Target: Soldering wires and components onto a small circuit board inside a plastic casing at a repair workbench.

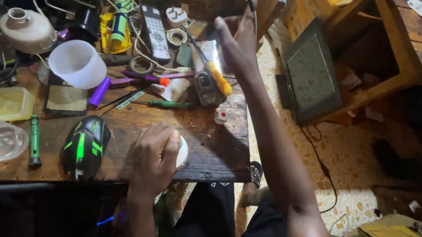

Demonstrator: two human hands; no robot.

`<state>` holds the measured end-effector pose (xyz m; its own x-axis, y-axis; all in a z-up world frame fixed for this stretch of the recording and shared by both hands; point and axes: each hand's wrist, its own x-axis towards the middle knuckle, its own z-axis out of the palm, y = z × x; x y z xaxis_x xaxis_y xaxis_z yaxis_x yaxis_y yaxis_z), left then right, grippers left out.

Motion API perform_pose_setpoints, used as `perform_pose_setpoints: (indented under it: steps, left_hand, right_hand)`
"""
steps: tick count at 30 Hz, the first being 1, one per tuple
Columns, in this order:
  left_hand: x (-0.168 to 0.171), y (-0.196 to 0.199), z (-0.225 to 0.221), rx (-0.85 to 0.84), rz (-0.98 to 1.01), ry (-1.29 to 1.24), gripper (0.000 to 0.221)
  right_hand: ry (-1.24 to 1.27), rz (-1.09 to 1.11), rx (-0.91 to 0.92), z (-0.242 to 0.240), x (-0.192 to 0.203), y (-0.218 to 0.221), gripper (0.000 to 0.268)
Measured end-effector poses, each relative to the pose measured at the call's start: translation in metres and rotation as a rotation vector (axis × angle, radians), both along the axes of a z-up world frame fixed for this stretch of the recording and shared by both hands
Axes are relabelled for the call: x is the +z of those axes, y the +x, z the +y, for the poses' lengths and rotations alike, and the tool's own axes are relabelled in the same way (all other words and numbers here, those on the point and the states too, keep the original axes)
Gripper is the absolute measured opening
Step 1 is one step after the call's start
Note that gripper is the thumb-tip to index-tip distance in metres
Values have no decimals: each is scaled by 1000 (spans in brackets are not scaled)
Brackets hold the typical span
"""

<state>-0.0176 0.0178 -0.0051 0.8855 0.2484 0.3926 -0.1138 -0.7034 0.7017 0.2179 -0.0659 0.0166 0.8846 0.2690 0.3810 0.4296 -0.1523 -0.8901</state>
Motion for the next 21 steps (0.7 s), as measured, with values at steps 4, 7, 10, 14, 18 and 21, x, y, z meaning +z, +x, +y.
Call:
perform_pose_setpoints:
  steps: [4,7,10,14,18,21]
  left_hand:
    - [12,-3,2,-67,-19,-41,38]
    - [-12,-6,3,-20,-129,-57,38]
    - [-7,-3,4,-19,-62,-54,43]
    - [-3,-3,1,-31,-106,-78,44]
    - [1,1,1,-18,-57,-29,30]
    - [5,1,-1,-10,-45,-14,20]
  right_hand:
    - [-55,-190,-123,6,-1,19,19]
    - [59,-393,-56,3,-15,41,28]
    - [-90,-448,-275,1,6,26,26]
    - [-121,-501,-238,0,13,22,25]
    - [-84,-545,-304,-8,21,9,24]
    - [-11,-638,-267,-18,28,-6,16]
